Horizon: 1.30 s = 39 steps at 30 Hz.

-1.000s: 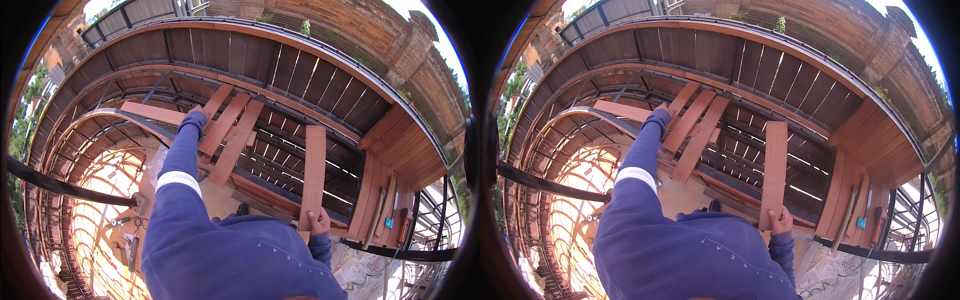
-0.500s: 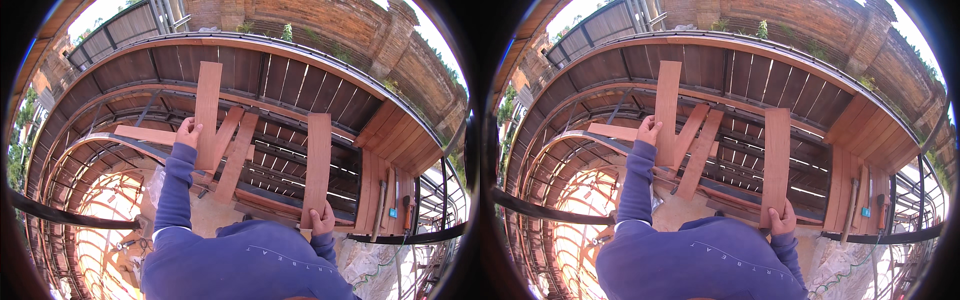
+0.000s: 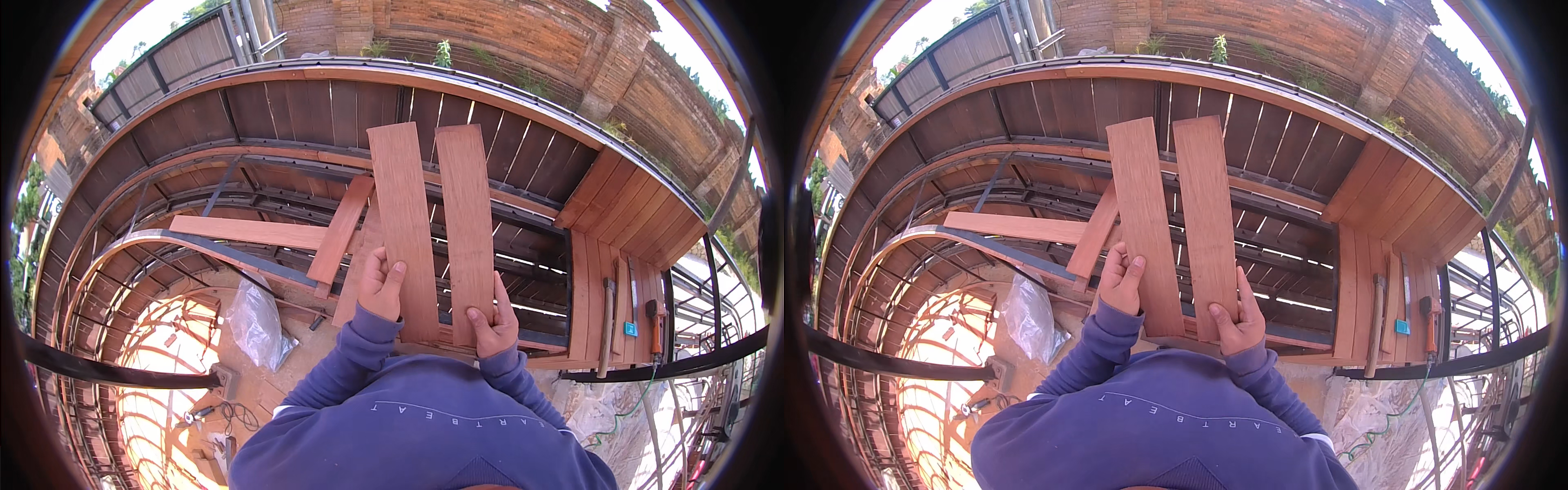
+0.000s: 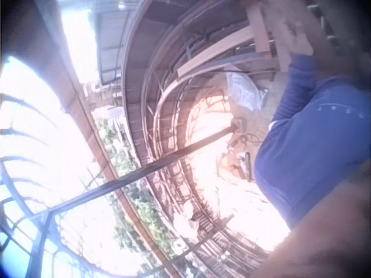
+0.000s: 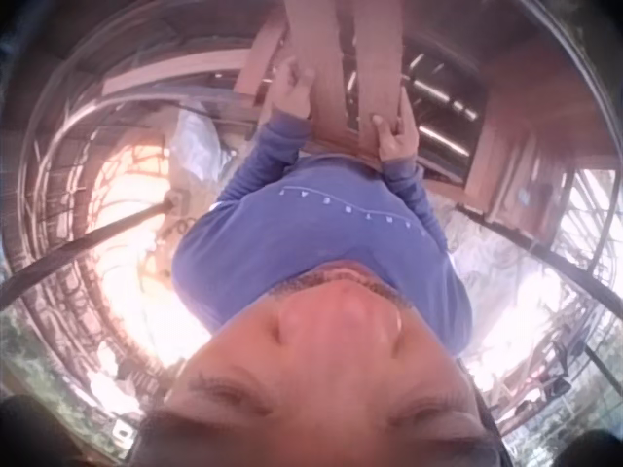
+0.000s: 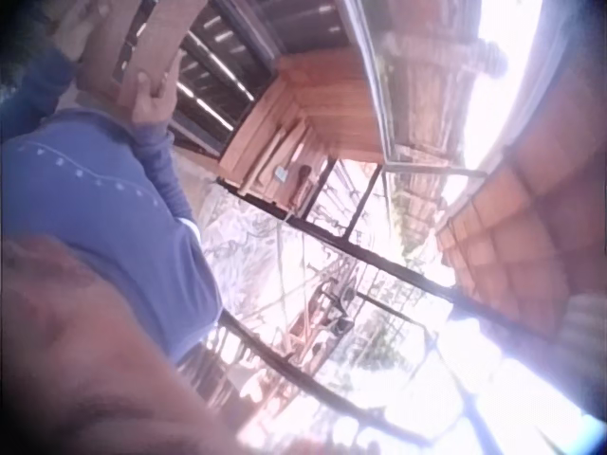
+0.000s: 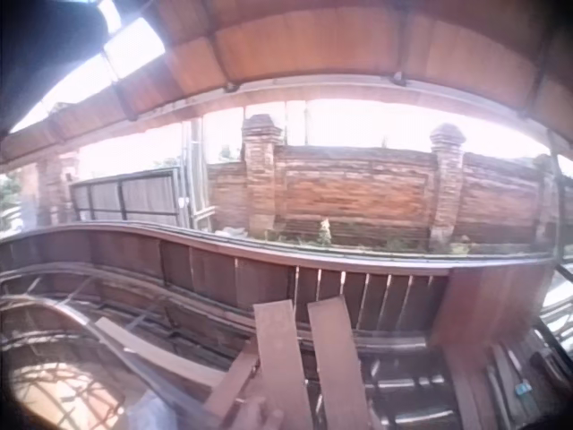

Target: The person positions wooden slats onto a metal frame and attaches them using a nail gun. The person uses a square ruler to check the alignment of the slats before fastening them.

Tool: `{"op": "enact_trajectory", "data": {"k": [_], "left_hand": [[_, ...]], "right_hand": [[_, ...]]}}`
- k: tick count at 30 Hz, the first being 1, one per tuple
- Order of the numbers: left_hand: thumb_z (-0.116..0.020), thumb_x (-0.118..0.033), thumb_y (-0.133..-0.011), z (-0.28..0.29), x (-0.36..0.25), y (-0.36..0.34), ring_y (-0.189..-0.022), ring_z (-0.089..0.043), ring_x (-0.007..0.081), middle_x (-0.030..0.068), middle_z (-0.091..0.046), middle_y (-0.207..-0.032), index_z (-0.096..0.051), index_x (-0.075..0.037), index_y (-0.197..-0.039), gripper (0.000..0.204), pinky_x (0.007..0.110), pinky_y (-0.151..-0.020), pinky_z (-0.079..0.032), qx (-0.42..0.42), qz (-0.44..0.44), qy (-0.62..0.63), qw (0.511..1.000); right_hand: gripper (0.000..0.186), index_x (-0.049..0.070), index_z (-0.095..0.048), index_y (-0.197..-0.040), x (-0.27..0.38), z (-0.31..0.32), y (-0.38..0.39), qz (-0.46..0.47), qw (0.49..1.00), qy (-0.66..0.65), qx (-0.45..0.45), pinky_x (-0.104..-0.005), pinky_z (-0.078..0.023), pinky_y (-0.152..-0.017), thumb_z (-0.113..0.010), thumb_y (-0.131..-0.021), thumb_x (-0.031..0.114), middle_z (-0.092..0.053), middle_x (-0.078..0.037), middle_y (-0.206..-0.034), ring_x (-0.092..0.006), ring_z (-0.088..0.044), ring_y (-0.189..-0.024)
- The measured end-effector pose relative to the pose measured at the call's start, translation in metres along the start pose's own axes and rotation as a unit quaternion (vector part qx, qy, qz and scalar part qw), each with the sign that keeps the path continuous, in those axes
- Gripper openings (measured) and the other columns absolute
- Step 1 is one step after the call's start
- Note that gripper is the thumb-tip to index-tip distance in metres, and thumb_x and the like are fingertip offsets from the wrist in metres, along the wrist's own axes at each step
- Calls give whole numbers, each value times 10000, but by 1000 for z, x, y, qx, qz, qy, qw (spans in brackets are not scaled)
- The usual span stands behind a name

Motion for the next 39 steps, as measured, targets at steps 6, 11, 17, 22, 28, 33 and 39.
{"op": "enact_trajectory", "data": {"k": [6,11,17,22,28,33,39], "left_hand": [[-555,-97,-990,-16,11,9,-945,-577,72,49,-646,-1046,-489,6,-1235,274,238,-885,-451,42,22,30,998],[-531,-79,-994,-25,18,11,-970,-583,86,63,-646,-1065,-481,10,-1229,256,247,-893,-452,70,29,15,997],[-515,-66,-1001,-28,25,9,-1001,-595,99,87,-646,-1103,-464,26,-1221,244,258,-909,-461,87,32,-8,996],[-525,-75,-1002,-32,24,4,-966,-591,90,80,-647,-1079,-490,27,-1194,221,253,-883,-470,62,43,12,997],[-526,-76,-1000,-33,25,-1,-960,-593,95,80,-645,-1081,-498,31,-1190,220,255,-876,-473,59,46,-17,997],[-528,-72,-998,-31,32,-5,-980,-597,109,90,-642,-1096,-499,35,-1197,229,264,-890,-472,62,52,-13,997],[-524,-67,-997,-32,36,-7,-984,-597,111,94,-641,-1104,-499,35,-1197,226,266,-888,-475,57,66,-23,996]], "right_hand": [[704,-28,-215,-1530,2,6,10,-10,1000,-6,-14,-288,-453,-987,-576,-926,-45,-512,-161,-1399,-184,-561,-1187],[703,-31,-212,-1530,2,8,17,-6,999,-24,-27,-288,-444,-999,-575,-929,-38,-468,-176,-1436,-186,-539,-1215],[704,-32,-212,-1530,0,15,20,-12,999,-4,-36,-289,-443,-1000,-589,-936,0,-477,-185,-1424,-200,-543,-1213],[699,-32,-223,-1527,-7,13,12,9,999,-5,-39,-293,-446,-997,-603,-944,31,-529,-188,-1375,-194,-564,-1182],[699,-37,-232,-1523,-5,14,9,-30,999,-20,-34,-296,-439,-1010,-618,-946,49,-496,-192,-1411,-192,-540,-1216],[698,-35,-230,-1524,-9,16,6,-31,999,-20,-37,-302,-447,-1006,-614,-946,43,-490,-189,-1417,-195,-553,-1203],[693,-41,-224,-1522,-5,16,4,-51,998,-24,-38,-307,-464,-993,-604,-948,39,-488,-202,-1412,-203,-558,-1199]]}}
Point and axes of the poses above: each hand's wrist, its own y-axis away from the middle knuckle, its own z-axis out of the back of the hand, x = y × z, the point moved 1 cm from there along -y, towards the middle knuckle
